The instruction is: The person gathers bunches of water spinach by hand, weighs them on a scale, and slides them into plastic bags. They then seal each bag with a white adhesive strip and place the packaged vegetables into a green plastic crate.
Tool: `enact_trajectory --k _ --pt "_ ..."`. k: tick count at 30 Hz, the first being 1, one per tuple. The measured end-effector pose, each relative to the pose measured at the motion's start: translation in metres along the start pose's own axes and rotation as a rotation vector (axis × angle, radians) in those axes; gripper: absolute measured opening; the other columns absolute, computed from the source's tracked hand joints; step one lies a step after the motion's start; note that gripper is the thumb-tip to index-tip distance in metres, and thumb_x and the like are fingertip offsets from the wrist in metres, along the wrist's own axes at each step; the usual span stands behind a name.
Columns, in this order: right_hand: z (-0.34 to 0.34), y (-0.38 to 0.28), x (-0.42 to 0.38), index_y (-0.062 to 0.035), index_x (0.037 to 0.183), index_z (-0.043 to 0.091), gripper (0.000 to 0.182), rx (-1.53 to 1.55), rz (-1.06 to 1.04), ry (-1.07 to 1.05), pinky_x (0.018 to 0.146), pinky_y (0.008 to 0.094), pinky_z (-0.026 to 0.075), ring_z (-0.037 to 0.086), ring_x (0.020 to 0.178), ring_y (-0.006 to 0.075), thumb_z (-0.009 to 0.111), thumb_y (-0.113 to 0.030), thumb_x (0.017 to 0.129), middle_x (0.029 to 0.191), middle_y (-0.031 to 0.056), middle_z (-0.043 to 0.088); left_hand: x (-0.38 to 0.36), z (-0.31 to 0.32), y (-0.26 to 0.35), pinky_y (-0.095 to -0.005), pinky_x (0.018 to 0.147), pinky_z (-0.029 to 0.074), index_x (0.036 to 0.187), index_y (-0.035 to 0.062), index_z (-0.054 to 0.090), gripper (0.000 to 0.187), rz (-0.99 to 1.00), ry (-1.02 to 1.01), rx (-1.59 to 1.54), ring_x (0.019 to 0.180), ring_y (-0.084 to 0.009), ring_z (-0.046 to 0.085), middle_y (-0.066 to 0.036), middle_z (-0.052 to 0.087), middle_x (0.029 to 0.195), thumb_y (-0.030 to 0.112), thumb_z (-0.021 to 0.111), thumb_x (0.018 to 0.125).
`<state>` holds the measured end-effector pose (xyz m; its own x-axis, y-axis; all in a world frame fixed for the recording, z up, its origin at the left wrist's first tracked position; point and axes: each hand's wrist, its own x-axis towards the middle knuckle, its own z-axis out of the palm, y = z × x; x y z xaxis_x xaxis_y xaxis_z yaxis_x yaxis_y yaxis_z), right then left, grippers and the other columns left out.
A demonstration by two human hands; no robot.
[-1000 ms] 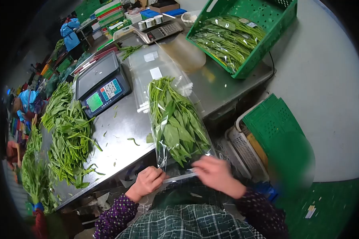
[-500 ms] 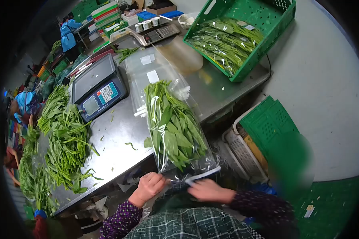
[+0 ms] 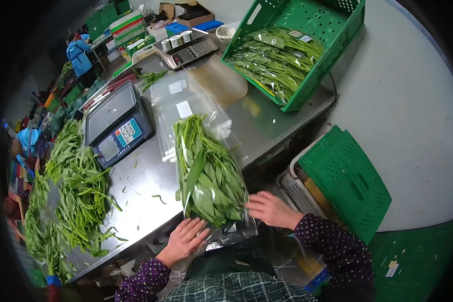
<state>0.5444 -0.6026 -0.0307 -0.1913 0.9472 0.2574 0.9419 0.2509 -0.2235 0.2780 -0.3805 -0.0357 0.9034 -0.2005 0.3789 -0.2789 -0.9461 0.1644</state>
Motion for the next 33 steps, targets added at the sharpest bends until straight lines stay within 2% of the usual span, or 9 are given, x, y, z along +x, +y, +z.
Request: enact_trajectory --k 4,7,13,16,23,26,27,28,33 --pt "0.031 -0.007 -0.035 -0.0054 0.099 0.058 0.023 0.84 0.96 -0.1 0.089 0.0419 0.046 0.056 0.108 0.0248 0.066 -0.011 0.078 0.106 0.0097 0.062 -0.02 0.0 -0.007 -0.0408 0.089 0.049 0.112 0.0017 0.062 0.04 -0.281 0.123 -0.242 0.101 -0.0295 0.062 -0.013 0.064 0.11 0.012 0.069 0.074" --pt "0.019 -0.029 -0.011 -0.0065 0.104 0.057 0.028 0.054 0.361 0.227 0.09 0.0437 0.045 0.055 0.111 0.0263 0.066 -0.01 0.077 0.118 0.0118 0.057 -0.009 -0.004 -0.004 -0.0409 0.088 0.049 0.11 0.0005 0.062 0.039 -0.291 0.187 -0.248 0.095 -0.0295 0.063 -0.012 0.066 0.103 0.009 0.068 0.073" --pt "0.026 -0.013 0.007 -0.0053 0.097 0.061 0.017 0.221 0.07 0.184 0.087 0.0377 0.047 0.06 0.101 0.0224 0.066 -0.008 0.08 0.107 0.0078 0.063 -0.015 -0.011 -0.009 -0.0391 0.08 0.052 0.111 0.0019 0.062 0.036 -0.264 0.206 -0.279 0.088 -0.0298 0.064 -0.011 0.067 0.097 0.008 0.064 0.076" --pt "0.026 -0.022 -0.003 -0.003 0.091 0.06 0.005 0.873 0.678 0.252 0.076 0.032 0.05 0.063 0.085 0.0194 0.061 -0.006 0.088 0.093 0.0071 0.064 -0.02 0.003 0.002 -0.0341 0.069 0.052 0.103 0.0008 0.064 0.02 -0.677 0.323 -0.498 0.074 -0.0227 0.064 -0.012 0.068 0.083 0.013 0.054 0.091" --pt "0.053 -0.001 0.044 0.0017 0.074 0.054 0.028 0.828 1.094 0.397 0.053 0.0288 0.04 0.05 0.056 0.008 0.059 -0.018 0.093 0.06 0.0039 0.053 0.016 0.023 -0.021 -0.0321 0.054 0.046 0.087 -0.0021 0.056 0.025 -1.52 0.291 -0.86 0.052 -0.0158 0.057 -0.01 0.061 0.061 0.019 0.05 0.098" --pt "0.081 0.008 0.035 0.0 0.088 0.056 0.024 0.986 1.168 0.409 0.057 0.0256 0.042 0.052 0.067 0.0074 0.064 -0.023 0.09 0.074 0.0029 0.058 0.009 0.042 -0.008 -0.0346 0.056 0.047 0.103 -0.0027 0.053 0.025 -1.299 0.411 -0.31 0.058 -0.0203 0.061 -0.014 0.062 0.066 0.018 0.06 0.092" --pt "0.091 0.009 0.03 -0.0015 0.092 0.056 0.023 1.035 1.129 0.511 0.056 0.0242 0.042 0.052 0.07 0.0062 0.065 -0.022 0.089 0.078 0.0019 0.059 0.004 0.033 -0.003 -0.0394 0.069 0.048 0.116 -0.0047 0.047 0.04 -1.304 0.405 -0.326 0.078 -0.0303 0.063 -0.022 0.064 0.09 0.015 0.065 0.086" --pt "0.093 0.014 0.027 -0.003 0.097 0.056 0.022 1.071 1.081 0.623 0.055 0.0228 0.041 0.052 0.073 0.005 0.065 -0.022 0.089 0.083 0.0009 0.059 -0.013 0.035 -0.007 -0.0452 0.083 0.045 0.12 -0.0059 0.046 0.043 -0.868 0.443 0.178 0.098 -0.0373 0.059 -0.027 0.056 0.115 0.006 0.063 0.082" --pt "0.086 0.03 0.054 -0.0038 0.089 0.066 0.011 1.891 1.305 0.422 0.061 0.0304 0.052 0.063 0.076 0.0133 0.067 -0.015 0.086 0.086 0.006 0.065 -0.022 0.048 -0.008 -0.0571 0.103 0.029 0.124 -0.0084 0.049 0.058 -0.611 0.1 0.111 0.124 -0.0442 0.045 -0.025 0.049 0.134 0.013 0.05 0.071"
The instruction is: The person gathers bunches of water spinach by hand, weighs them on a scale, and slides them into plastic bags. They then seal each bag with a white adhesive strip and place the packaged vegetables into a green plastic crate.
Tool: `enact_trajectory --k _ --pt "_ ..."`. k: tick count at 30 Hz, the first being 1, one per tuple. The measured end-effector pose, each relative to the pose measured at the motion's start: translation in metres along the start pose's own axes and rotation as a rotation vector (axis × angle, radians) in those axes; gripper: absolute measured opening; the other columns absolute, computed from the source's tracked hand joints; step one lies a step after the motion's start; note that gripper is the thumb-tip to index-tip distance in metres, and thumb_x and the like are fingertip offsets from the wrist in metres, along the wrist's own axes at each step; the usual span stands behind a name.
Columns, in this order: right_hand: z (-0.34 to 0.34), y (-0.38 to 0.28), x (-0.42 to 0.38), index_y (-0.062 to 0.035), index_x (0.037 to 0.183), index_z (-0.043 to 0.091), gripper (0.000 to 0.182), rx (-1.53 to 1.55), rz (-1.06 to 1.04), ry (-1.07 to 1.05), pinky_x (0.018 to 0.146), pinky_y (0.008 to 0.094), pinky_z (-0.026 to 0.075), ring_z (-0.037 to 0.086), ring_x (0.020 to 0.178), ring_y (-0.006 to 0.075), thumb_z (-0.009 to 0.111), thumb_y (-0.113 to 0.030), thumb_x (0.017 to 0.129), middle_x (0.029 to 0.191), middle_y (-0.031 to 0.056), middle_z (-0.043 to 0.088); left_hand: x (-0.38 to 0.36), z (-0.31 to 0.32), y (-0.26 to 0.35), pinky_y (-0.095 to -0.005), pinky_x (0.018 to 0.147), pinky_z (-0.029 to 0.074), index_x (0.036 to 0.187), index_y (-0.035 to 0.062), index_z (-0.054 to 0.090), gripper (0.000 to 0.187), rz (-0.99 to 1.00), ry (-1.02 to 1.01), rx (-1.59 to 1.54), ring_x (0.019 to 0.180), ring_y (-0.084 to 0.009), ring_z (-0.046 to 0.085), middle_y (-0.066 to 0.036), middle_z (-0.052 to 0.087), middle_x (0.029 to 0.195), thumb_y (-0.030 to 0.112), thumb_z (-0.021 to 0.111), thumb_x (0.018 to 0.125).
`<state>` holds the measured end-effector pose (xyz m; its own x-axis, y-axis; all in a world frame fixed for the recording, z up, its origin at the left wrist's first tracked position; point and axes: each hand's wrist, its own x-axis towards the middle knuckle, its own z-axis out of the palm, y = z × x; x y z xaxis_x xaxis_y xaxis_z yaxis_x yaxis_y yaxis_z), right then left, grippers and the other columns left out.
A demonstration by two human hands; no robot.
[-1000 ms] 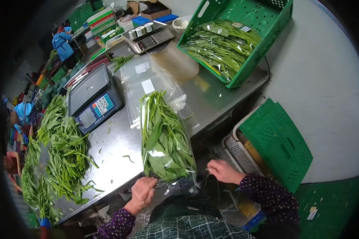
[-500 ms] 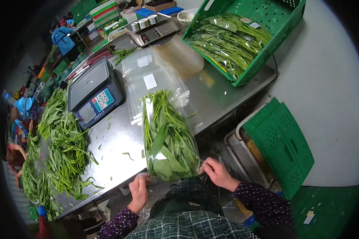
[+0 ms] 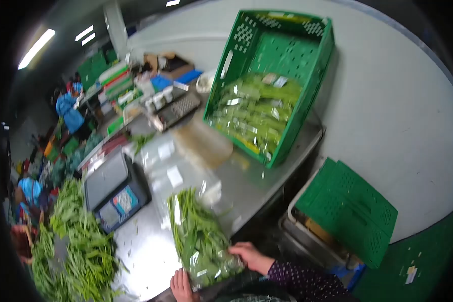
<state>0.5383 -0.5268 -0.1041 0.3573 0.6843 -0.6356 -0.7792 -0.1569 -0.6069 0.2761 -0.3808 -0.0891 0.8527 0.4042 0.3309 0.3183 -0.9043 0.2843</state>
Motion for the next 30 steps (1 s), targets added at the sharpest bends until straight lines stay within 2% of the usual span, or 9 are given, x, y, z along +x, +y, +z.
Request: enact_trajectory --k 3,6,7,10,13,16,22,25,30 --pt "0.029 -0.06 0.015 -0.006 0.093 0.065 0.016 0.103 -0.046 -0.119 0.074 0.0338 0.052 0.064 0.083 0.0157 0.064 -0.021 0.089 0.091 0.0086 0.066 0.059 -0.027 0.004 -0.041 0.086 0.048 0.119 0.0 0.059 0.033 0.14 0.164 0.077 0.1 -0.0315 0.061 -0.017 0.063 0.113 0.009 0.058 0.087" --pt "0.056 -0.168 0.021 -0.0002 0.124 0.05 0.04 0.437 -0.256 -0.627 0.079 0.0368 0.052 0.064 0.094 0.0224 0.051 -0.031 0.097 0.109 0.0127 0.064 0.15 -0.041 -0.012 -0.0477 0.085 0.044 0.116 0.0023 0.06 0.033 -0.047 0.268 -0.133 0.099 -0.0383 0.058 -0.02 0.063 0.108 0.013 0.057 0.086" --pt "0.068 -0.196 0.012 0.0026 0.139 0.033 0.071 0.155 -0.483 -0.572 0.093 0.04 0.048 0.057 0.114 0.0286 0.062 -0.039 0.09 0.13 0.0188 0.054 0.21 -0.084 0.02 -0.0473 0.079 0.045 0.107 0.0009 0.064 0.027 -0.396 0.128 -0.331 0.092 -0.0392 0.059 -0.021 0.064 0.096 0.02 0.055 0.09" --pt "0.09 -0.191 -0.006 0.0028 0.146 0.02 0.115 -0.832 -1.096 -0.012 0.106 0.0434 0.037 0.042 0.13 0.0337 0.083 -0.05 0.066 0.145 0.023 0.035 0.325 -0.122 0.064 -0.0304 0.051 0.033 0.068 0.0002 0.055 0.032 -0.278 0.214 -0.439 0.054 -0.011 0.04 -0.002 0.043 0.055 0.02 0.055 0.094" --pt "0.094 -0.215 0.008 0.0024 0.144 0.024 0.096 -0.52 -1.326 0.068 0.105 0.0415 0.037 0.046 0.126 0.0328 0.081 -0.033 0.075 0.14 0.0232 0.041 0.378 -0.149 0.134 -0.0247 0.054 0.038 0.076 0.001 0.058 0.022 -0.2 0.226 -0.873 0.06 -0.0084 0.048 0.001 0.052 0.064 0.012 0.055 0.095" --pt "0.078 -0.314 -0.021 0.0038 0.133 0.044 0.075 -0.733 -1.352 0.283 0.091 0.0336 0.049 0.062 0.106 0.0237 0.082 -0.02 0.073 0.116 0.0184 0.062 0.396 -0.13 0.151 -0.0348 0.088 0.051 0.134 -0.0037 0.044 0.037 0.172 0.262 -1.132 0.104 -0.0277 0.063 -0.021 0.06 0.12 0.004 0.048 0.098" --pt "0.073 -0.531 -0.064 -0.0106 0.127 0.054 0.068 -1.407 -2.182 1.033 0.078 0.043 0.045 0.056 0.098 0.03 0.065 0.0 0.061 0.116 0.0127 0.056 0.411 -0.047 0.149 -0.0228 0.063 0.048 0.103 -0.0002 0.068 0.016 -0.007 0.066 -1.009 0.075 -0.01 0.062 -0.008 0.07 0.091 0.009 0.064 0.091" --pt "0.052 -0.577 -0.027 -0.0084 0.121 0.056 0.046 -1.821 -2.053 1.48 0.078 0.0442 0.044 0.056 0.094 0.0323 0.058 -0.009 0.075 0.112 0.0185 0.057 0.389 0.003 0.142 -0.0234 0.054 0.045 0.101 0.0037 0.07 0.015 0.076 -0.041 -0.842 0.062 -0.0122 0.061 -0.009 0.07 0.083 0.013 0.065 0.09" --pt "-0.063 -0.539 0.127 -0.0092 0.122 0.058 0.045 -2.277 -0.932 1.563 0.074 0.047 0.044 0.057 0.089 0.0329 0.058 -0.017 0.078 0.107 0.0231 0.059 0.364 0.013 0.138 -0.0365 0.069 0.051 0.101 0.0053 0.069 0.023 0.154 -0.269 -0.777 0.078 -0.0273 0.066 -0.014 0.07 0.091 0.019 0.065 0.082"
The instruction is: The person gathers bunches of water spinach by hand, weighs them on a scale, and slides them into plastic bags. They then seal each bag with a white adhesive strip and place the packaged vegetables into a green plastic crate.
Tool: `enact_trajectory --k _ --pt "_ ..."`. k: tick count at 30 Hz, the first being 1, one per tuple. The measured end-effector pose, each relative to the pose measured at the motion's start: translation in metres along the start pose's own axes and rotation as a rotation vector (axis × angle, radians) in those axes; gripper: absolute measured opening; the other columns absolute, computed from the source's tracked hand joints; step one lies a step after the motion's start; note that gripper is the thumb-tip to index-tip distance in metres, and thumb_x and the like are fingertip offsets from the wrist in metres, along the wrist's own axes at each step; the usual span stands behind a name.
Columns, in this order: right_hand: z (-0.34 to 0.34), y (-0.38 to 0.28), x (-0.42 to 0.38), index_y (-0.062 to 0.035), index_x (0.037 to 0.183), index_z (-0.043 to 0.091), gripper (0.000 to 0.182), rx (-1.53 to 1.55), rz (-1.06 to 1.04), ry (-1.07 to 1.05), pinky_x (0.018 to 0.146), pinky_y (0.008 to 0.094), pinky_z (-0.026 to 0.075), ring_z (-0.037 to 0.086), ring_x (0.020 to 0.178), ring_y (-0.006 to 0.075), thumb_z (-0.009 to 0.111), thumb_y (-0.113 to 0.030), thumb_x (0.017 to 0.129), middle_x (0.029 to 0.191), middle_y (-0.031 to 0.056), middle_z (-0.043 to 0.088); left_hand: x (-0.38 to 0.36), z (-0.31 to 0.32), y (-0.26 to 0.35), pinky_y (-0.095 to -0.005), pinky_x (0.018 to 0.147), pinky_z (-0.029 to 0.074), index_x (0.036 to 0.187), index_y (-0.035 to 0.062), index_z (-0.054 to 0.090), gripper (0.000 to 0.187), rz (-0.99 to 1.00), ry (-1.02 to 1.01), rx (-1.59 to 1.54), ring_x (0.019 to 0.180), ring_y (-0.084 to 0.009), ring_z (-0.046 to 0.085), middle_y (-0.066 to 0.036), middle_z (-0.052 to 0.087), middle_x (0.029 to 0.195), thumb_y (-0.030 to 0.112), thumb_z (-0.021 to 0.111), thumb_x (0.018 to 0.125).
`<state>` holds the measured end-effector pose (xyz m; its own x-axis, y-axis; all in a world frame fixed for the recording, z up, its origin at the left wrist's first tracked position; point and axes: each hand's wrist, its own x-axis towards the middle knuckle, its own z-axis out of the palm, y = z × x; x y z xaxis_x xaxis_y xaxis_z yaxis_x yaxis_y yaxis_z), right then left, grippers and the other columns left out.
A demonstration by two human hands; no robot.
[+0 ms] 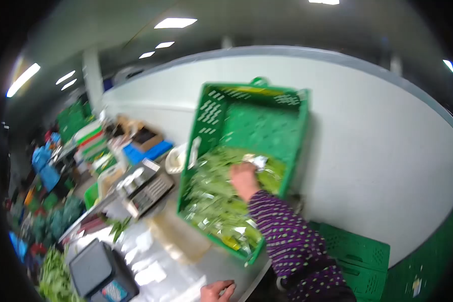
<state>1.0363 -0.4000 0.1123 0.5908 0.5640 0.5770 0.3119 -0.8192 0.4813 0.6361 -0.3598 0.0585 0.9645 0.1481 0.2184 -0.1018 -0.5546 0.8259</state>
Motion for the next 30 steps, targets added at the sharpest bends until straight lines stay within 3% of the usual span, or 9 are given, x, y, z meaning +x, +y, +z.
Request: enact_trajectory --k 2,5,7,10,15,17,21,24,30 --pt "0.003 0.002 -0.008 -0.0072 0.125 0.055 0.048 0.241 -0.084 -0.065 0.078 0.0473 0.045 0.058 0.097 0.0349 0.061 -0.019 0.079 0.107 0.0213 0.06 -0.014 -0.008 -0.026 -0.0379 0.06 0.053 0.089 0.0091 0.071 0.019 0.115 0.112 0.146 0.068 -0.0285 0.066 -0.009 0.068 0.074 0.025 0.071 0.078" --pt "-0.055 0.005 -0.004 -0.005 0.124 0.052 0.058 0.291 -0.126 0.333 0.081 0.0522 0.043 0.054 0.102 0.0359 0.068 -0.03 0.074 0.108 0.0179 0.057 -0.055 -0.027 -0.081 -0.0427 0.081 0.049 0.106 0.0028 0.065 0.034 -0.192 0.062 0.278 0.099 -0.0321 0.062 -0.015 0.066 0.108 0.017 0.069 0.075" --pt "-0.085 -0.035 -0.019 -0.0039 0.129 0.047 0.066 0.709 -0.211 0.11 0.086 0.0524 0.042 0.054 0.107 0.037 0.069 -0.034 0.075 0.115 0.0185 0.055 -0.079 -0.032 -0.121 -0.036 0.073 0.052 0.097 0.0048 0.069 0.031 -0.154 0.239 0.626 0.09 -0.0261 0.065 -0.008 0.069 0.098 0.025 0.073 0.074" --pt "-0.125 -0.132 -0.084 -0.0011 0.13 0.046 0.067 1.098 -0.368 -0.53 0.092 0.0514 0.042 0.052 0.115 0.0376 0.067 -0.039 0.079 0.121 0.0193 0.052 -0.105 -0.034 -0.142 -0.0459 0.091 0.044 0.111 0.0055 0.063 0.044 -0.227 0.297 0.772 0.11 -0.0336 0.056 -0.015 0.061 0.117 0.03 0.072 0.076" --pt "-0.067 -0.285 -0.155 -0.0081 0.109 0.062 0.042 1.009 -0.445 -0.356 0.081 0.0475 0.048 0.063 0.095 0.0341 0.065 -0.036 0.078 0.101 0.0203 0.063 -0.137 -0.029 -0.157 -0.054 0.104 0.029 0.131 0.0072 0.05 0.066 -0.521 0.295 0.891 0.129 -0.0356 0.039 -0.018 0.043 0.139 0.04 0.07 0.078" --pt "-0.062 -0.302 -0.138 -0.0074 0.09 0.063 0.025 0.882 -0.58 -0.568 0.068 0.0497 0.049 0.065 0.079 0.0375 0.063 -0.03 0.079 0.082 0.0193 0.065 -0.144 -0.025 -0.173 -0.0545 0.105 0.027 0.133 0.0083 0.048 0.07 -0.595 0.295 0.865 0.132 -0.0351 0.036 -0.018 0.04 0.142 0.042 0.071 0.076" --pt "-0.098 -0.28 -0.107 -0.006 0.078 0.06 0.015 1.162 -0.44 -0.079 0.055 0.048 0.049 0.061 0.057 0.0374 0.057 -0.02 0.082 0.064 0.0168 0.061 -0.149 -0.031 -0.174 -0.0567 0.107 0.026 0.136 0.0091 0.045 0.079 -0.634 0.271 0.76 0.135 -0.0348 0.032 -0.018 0.037 0.144 0.047 0.072 0.073" --pt "-0.116 -0.268 -0.101 -0.0042 0.076 0.06 0.015 1.168 -0.376 -0.026 0.054 0.0448 0.049 0.06 0.057 0.0374 0.059 -0.017 0.082 0.067 0.0169 0.063 -0.139 -0.069 -0.185 -0.0502 0.103 0.035 0.128 0.0039 0.05 0.08 -0.467 0.28 0.947 0.128 -0.0348 0.04 -0.02 0.043 0.137 0.039 0.08 0.063" --pt "-0.171 -0.199 -0.143 0.0017 0.09 0.063 0.008 1.576 -0.001 -0.236 0.051 0.025 0.045 0.058 0.053 0.0103 0.063 -0.004 0.084 0.061 0.0039 0.059 -0.116 -0.114 -0.222 -0.0408 0.081 0.052 0.096 0.0 0.063 0.05 -0.329 -0.169 0.783 0.101 -0.0313 0.057 -0.014 0.059 0.104 0.037 0.078 0.064"
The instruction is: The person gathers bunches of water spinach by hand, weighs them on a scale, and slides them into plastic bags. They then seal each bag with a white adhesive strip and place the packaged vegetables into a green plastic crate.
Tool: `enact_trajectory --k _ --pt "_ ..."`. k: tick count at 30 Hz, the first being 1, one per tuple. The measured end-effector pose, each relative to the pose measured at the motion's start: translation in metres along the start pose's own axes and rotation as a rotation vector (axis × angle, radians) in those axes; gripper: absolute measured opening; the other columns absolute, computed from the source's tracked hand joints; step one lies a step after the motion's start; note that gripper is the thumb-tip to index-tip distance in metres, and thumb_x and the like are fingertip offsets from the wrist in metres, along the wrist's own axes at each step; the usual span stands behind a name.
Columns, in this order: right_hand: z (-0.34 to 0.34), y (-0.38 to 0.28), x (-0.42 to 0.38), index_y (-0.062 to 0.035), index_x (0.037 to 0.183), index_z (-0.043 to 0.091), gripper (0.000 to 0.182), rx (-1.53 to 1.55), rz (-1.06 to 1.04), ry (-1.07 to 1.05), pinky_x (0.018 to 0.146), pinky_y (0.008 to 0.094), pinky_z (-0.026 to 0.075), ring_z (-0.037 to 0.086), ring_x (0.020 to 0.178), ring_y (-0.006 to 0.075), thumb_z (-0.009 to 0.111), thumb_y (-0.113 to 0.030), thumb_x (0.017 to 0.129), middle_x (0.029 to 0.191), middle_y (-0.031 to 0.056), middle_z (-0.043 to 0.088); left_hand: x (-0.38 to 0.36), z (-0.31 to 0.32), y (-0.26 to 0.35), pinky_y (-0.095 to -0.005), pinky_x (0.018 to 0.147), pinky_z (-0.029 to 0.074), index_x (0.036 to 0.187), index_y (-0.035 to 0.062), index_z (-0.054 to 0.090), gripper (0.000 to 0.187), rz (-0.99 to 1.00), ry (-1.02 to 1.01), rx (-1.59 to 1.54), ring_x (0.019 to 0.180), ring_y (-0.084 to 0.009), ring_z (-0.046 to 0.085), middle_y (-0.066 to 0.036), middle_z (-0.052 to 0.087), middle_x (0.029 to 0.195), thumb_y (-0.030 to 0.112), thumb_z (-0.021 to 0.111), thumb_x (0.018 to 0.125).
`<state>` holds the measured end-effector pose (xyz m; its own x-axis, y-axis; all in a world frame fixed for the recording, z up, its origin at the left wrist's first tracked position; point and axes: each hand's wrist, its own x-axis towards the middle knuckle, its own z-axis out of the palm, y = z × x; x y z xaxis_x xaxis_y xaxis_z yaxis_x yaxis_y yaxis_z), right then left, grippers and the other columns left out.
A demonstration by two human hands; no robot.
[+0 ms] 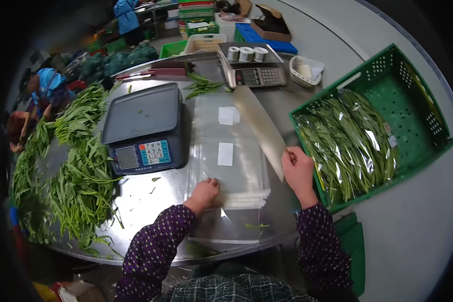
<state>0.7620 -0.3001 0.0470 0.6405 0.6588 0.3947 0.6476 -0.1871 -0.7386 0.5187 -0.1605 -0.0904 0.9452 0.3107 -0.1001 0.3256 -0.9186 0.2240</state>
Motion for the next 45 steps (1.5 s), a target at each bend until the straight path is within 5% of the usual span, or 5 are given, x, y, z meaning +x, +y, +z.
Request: enact_trajectory --k 13,21,25,31,45 --pt "-0.092 -0.045 -0.141 0.0032 0.098 0.062 0.01 0.288 0.289 0.459 0.058 0.0196 0.044 0.056 0.064 0.0059 0.056 0.001 0.09 0.076 0.0014 0.061 0.061 -0.006 -0.039 -0.0519 0.113 0.016 0.147 0.0109 0.033 0.077 -0.222 0.08 0.186 0.143 -0.0315 0.019 -0.017 0.024 0.154 0.06 0.044 0.089" --pt "-0.079 -0.035 -0.161 0.0023 0.09 0.063 0.008 -0.252 0.039 0.328 0.053 0.0234 0.044 0.054 0.056 0.0081 0.064 0.0 0.082 0.067 0.0034 0.059 0.096 -0.03 -0.063 -0.0463 0.11 0.026 0.136 -0.0033 0.041 0.081 -0.204 0.416 0.083 0.136 -0.034 0.031 -0.023 0.036 0.144 0.046 0.067 0.078" --pt "-0.078 -0.012 -0.161 0.0016 0.089 0.063 0.005 -0.155 0.248 0.367 0.05 0.0229 0.04 0.05 0.053 0.0075 0.062 0.0 0.084 0.063 0.0017 0.054 0.029 -0.038 0.009 -0.0435 0.101 0.038 0.123 -0.0089 0.049 0.083 0.341 -0.045 -0.001 0.118 -0.0334 0.045 -0.021 0.049 0.124 0.044 0.077 0.065" --pt "-0.072 -0.003 -0.131 0.0019 0.091 0.064 0.006 0.019 0.264 0.382 0.053 0.0204 0.041 0.051 0.056 0.004 0.061 0.001 0.086 0.069 -0.0005 0.059 0.042 -0.024 0.022 -0.0384 0.092 0.047 0.115 -0.0125 0.053 0.085 0.229 -0.285 0.077 0.112 -0.0323 0.047 -0.02 0.048 0.116 0.044 0.081 0.059" --pt "-0.066 -0.067 -0.062 0.0019 0.093 0.061 0.016 -0.172 -0.399 0.29 0.047 0.0298 0.043 0.056 0.05 0.0204 0.064 0.004 0.078 0.065 0.012 0.056 0.009 -0.011 0.046 -0.0363 0.052 0.053 0.077 -0.0039 0.066 0.014 0.293 0.147 0.292 0.07 -0.0278 0.063 -0.017 0.061 0.079 0.006 0.06 0.069"
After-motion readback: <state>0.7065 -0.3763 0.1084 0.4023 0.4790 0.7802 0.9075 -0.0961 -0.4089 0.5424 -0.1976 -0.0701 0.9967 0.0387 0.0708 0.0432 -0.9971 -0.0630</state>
